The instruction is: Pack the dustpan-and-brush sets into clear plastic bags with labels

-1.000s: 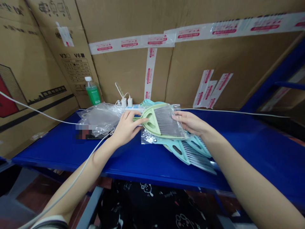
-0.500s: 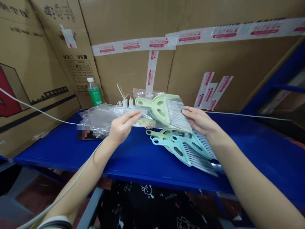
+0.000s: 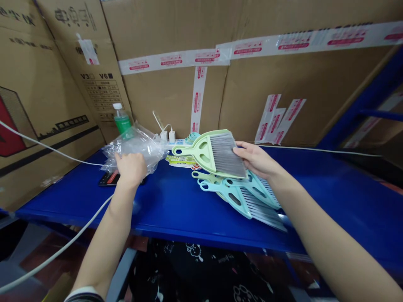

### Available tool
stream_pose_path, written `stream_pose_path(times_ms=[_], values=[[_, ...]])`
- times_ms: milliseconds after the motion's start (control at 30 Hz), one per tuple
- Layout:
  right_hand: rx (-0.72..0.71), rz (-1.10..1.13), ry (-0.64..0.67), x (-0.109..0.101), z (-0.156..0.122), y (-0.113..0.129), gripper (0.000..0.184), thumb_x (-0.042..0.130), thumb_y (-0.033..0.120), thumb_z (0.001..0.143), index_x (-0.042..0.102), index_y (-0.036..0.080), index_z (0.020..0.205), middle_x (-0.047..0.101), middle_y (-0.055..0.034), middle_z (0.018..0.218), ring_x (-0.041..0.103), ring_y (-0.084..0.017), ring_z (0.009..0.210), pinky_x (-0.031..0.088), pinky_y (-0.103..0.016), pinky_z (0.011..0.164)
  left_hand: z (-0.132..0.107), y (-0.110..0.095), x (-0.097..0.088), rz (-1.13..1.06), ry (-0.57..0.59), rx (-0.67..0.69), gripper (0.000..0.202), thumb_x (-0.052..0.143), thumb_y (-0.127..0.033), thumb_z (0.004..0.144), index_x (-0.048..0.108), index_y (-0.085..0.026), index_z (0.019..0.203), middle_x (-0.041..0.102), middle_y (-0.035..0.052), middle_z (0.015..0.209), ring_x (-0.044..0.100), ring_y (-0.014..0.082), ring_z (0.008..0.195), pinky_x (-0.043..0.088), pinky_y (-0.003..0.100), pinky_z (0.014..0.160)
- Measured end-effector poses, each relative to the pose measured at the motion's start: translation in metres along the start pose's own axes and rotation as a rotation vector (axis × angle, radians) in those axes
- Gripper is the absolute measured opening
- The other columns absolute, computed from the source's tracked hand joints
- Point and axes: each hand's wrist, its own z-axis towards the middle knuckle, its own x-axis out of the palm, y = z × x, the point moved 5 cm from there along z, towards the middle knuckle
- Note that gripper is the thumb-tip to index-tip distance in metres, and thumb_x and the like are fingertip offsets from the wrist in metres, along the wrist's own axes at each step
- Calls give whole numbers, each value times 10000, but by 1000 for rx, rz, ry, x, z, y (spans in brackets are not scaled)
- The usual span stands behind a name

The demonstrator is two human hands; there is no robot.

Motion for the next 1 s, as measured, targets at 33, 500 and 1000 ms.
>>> stream_pose_path(times_ms=[33,500,1000], values=[[9,1,4,0,0,-1,347,737,384,718,602,203,982,742,-72,915,694,-224,901,547,-410,849,-1,1,2,43,1,-21,336,431,-286,822,607,-164,563,551,115,474,650,370,725,381,721,843],[174,-70,87,16,-5,-8,122,563,200,853,605,203,968,733,-49,863,697,-173,863,554,-319,808,-2,-107,-2,-194,214,482,363,431,-371,962,541,-145,1223,663,115,1115,634,233,998,517,374,842],[-705,-1015,258,78,-45,38,248,533,414,889,592,215,753,561,-37,734,519,-212,789,404,-324,666,-10,-121,1,-133,24,525,301,435,-357,972,552,-130,1131,674,99,962,663,226,884,542,351,769]])
